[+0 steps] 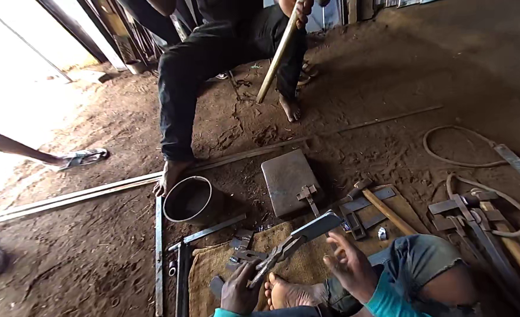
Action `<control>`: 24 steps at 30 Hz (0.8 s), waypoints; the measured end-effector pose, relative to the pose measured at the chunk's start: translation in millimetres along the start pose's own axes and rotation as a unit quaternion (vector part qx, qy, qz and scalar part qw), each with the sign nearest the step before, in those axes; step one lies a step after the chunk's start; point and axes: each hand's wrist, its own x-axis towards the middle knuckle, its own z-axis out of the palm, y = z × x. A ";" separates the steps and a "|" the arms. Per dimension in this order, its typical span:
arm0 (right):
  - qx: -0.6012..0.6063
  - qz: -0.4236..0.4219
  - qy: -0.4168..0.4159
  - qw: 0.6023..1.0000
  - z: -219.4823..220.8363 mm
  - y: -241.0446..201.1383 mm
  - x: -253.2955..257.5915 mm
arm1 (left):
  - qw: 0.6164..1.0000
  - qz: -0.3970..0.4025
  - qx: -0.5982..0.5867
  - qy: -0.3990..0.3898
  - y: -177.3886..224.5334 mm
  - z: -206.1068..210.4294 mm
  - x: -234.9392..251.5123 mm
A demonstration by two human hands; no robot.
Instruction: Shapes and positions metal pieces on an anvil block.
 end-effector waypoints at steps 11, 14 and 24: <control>0.429 0.225 0.269 0.833 -3.3 -78.6 67.0 | 0.984 0.056 0.076 -0.149 36.9 9.4 -1.1; 0.490 0.170 0.247 0.819 -30.4 -77.8 67.1 | 0.969 0.039 0.076 -0.232 40.5 8.5 -2.3; 0.440 -0.065 -0.003 0.896 -50.4 -54.3 53.6 | 0.933 -0.020 -0.189 -0.305 38.4 10.9 -4.0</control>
